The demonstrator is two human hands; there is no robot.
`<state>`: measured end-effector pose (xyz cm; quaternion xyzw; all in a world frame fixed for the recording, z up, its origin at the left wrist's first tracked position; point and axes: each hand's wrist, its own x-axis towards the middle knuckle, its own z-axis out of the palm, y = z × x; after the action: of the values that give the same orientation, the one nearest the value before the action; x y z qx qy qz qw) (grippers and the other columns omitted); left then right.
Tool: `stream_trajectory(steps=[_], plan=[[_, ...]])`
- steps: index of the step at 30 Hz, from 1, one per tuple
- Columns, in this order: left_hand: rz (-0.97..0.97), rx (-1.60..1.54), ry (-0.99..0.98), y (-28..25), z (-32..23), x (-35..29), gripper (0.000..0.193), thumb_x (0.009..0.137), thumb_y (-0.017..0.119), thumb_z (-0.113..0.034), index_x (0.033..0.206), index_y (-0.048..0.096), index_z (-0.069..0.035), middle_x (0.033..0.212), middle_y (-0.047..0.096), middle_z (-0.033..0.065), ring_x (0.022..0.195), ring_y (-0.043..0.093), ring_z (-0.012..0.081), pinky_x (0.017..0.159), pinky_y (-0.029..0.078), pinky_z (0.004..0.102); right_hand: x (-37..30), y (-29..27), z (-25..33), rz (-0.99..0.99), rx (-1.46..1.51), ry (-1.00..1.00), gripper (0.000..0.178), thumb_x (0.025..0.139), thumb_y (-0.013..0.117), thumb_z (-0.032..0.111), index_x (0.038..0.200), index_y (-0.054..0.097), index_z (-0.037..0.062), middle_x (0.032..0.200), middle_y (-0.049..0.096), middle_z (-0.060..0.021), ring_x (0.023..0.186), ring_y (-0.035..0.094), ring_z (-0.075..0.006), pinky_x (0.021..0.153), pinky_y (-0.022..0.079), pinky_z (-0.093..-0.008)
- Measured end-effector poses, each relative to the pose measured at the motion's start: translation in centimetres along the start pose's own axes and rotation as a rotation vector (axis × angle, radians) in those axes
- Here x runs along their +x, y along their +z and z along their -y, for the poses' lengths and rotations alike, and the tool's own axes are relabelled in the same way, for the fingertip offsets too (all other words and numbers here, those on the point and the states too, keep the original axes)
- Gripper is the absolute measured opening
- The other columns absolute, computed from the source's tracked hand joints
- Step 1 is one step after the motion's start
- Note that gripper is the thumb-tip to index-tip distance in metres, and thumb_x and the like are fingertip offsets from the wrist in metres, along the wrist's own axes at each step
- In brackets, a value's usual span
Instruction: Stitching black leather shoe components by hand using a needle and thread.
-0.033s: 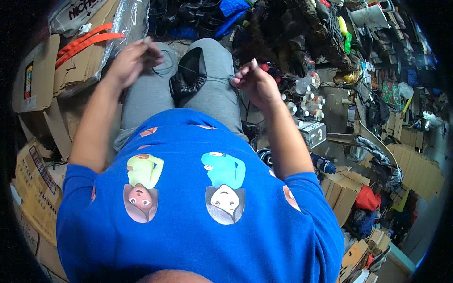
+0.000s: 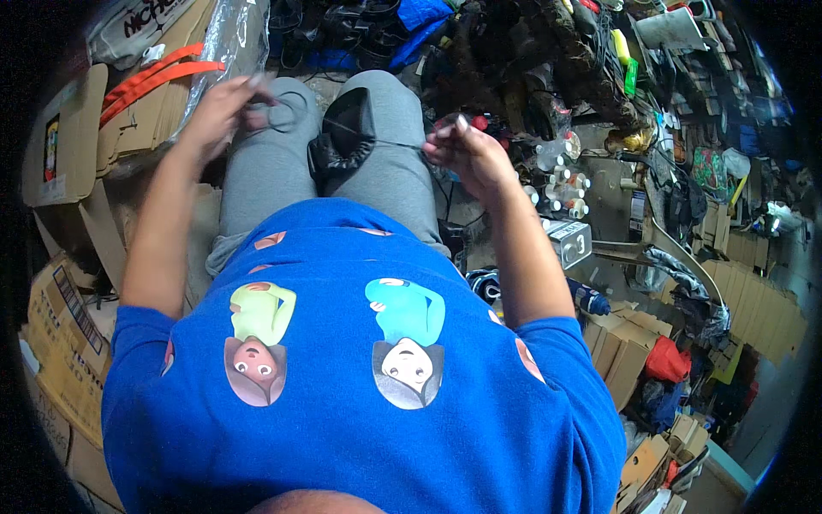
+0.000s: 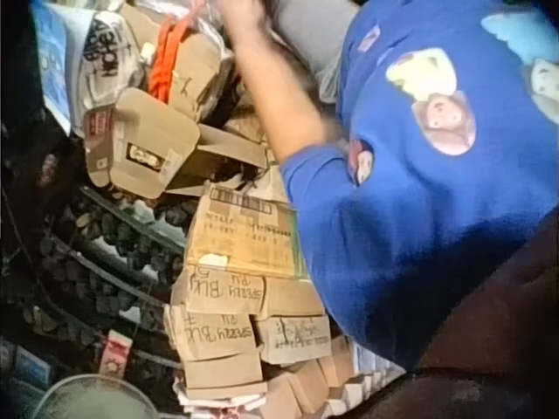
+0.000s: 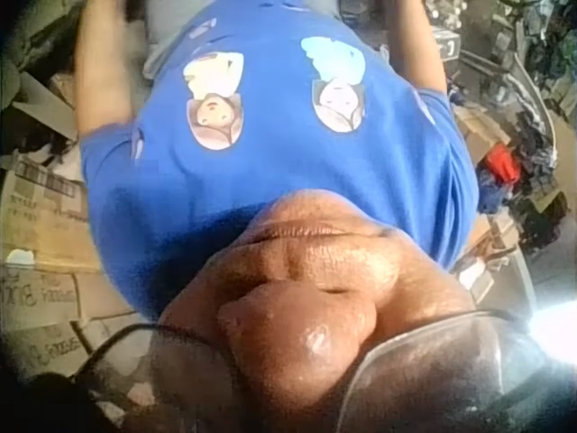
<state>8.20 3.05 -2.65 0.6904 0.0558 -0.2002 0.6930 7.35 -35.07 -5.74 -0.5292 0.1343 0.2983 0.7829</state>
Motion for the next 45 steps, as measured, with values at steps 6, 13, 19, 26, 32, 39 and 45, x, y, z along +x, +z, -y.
stream_trajectory(steps=[6, 13, 19, 26, 32, 39, 45], plan=[[-0.181, -0.071, 0.235, -3.5, -2.0, -4.9, 0.035, 0.080, 0.066, -0.012, 0.113, 0.061, -0.003, 0.105, 0.064, 0.0070, 0.101, 0.058, 0.0168, 0.091, 0.044, 0.0317, -2.5, -2.7, 3.5, -0.159, -0.769, -0.278, 0.040, 0.082, 0.067, 0.010, 0.119, 0.056, -0.0005, 0.109, 0.060, -0.0087, 0.096, 0.058, -0.0155, 0.082, 0.048, -0.0301], [0.198, 0.607, 0.382, 7.1, 1.0, 2.5, 0.044, 0.077, 0.069, -0.023, 0.114, 0.057, -0.003, 0.112, 0.059, 0.0127, 0.108, 0.054, 0.0233, 0.092, 0.042, 0.0340, 1.4, 9.8, 4.4, 0.361, -1.569, -0.310, 0.027, 0.084, 0.065, 0.027, 0.086, 0.063, -0.0002, 0.075, 0.059, -0.0106, 0.072, 0.055, -0.0110, 0.063, 0.045, -0.0305], [0.207, 0.658, 0.357, 10.3, 1.3, 5.2, 0.038, 0.067, 0.078, -0.020, 0.095, 0.058, -0.003, 0.090, 0.055, 0.0109, 0.088, 0.055, 0.0221, 0.080, 0.045, 0.0326, 0.8, 8.5, 3.0, 0.367, -1.402, -0.255, 0.020, 0.079, 0.060, 0.019, 0.081, 0.061, -0.0005, 0.067, 0.058, -0.0188, 0.059, 0.057, -0.0249, 0.060, 0.045, -0.0383], [0.334, 0.521, 0.271, 10.6, 1.2, 6.3, 0.026, 0.069, 0.077, -0.014, 0.077, 0.055, -0.004, 0.073, 0.054, 0.0011, 0.072, 0.051, 0.0119, 0.065, 0.042, 0.0286, -2.3, 7.5, 1.1, 0.183, -0.938, -0.251, 0.027, 0.086, 0.059, 0.016, 0.066, 0.048, 0.0007, 0.060, 0.038, 0.0040, 0.058, 0.036, -0.0060, 0.050, 0.032, -0.0274], [0.472, 0.277, 0.148, 8.7, 1.6, 7.2, 0.019, 0.074, 0.073, -0.012, 0.084, 0.060, -0.003, 0.078, 0.059, -0.0016, 0.075, 0.053, 0.0074, 0.068, 0.043, 0.0239, -4.1, 6.9, 4.0, 0.114, -0.898, -0.375, 0.019, 0.087, 0.063, 0.017, 0.079, 0.060, 0.0005, 0.070, 0.049, 0.0012, 0.067, 0.047, -0.0072, 0.057, 0.038, -0.0248], [0.575, 0.222, 0.005, 7.8, 0.3, 6.5, 0.028, 0.078, 0.069, -0.013, 0.104, 0.066, -0.002, 0.093, 0.065, 0.0021, 0.084, 0.058, 0.0083, 0.077, 0.045, 0.0230, -1.6, 6.7, 2.0, 0.110, -1.290, -0.525, 0.029, 0.081, 0.063, 0.005, 0.108, 0.068, 0.0148, 0.077, 0.055, -0.0051, 0.070, 0.054, -0.0137, 0.065, 0.045, -0.0277], [0.616, 0.269, 0.014, 7.5, -0.1, 6.3, 0.032, 0.078, 0.063, -0.007, 0.110, 0.064, 0.000, 0.100, 0.066, 0.0063, 0.091, 0.059, 0.0112, 0.085, 0.045, 0.0249, -0.7, 6.8, 1.9, 0.111, -1.332, -0.517, 0.030, 0.075, 0.063, 0.006, 0.103, 0.069, 0.0140, 0.079, 0.059, -0.0111, 0.074, 0.060, -0.0250, 0.067, 0.049, -0.0345]])
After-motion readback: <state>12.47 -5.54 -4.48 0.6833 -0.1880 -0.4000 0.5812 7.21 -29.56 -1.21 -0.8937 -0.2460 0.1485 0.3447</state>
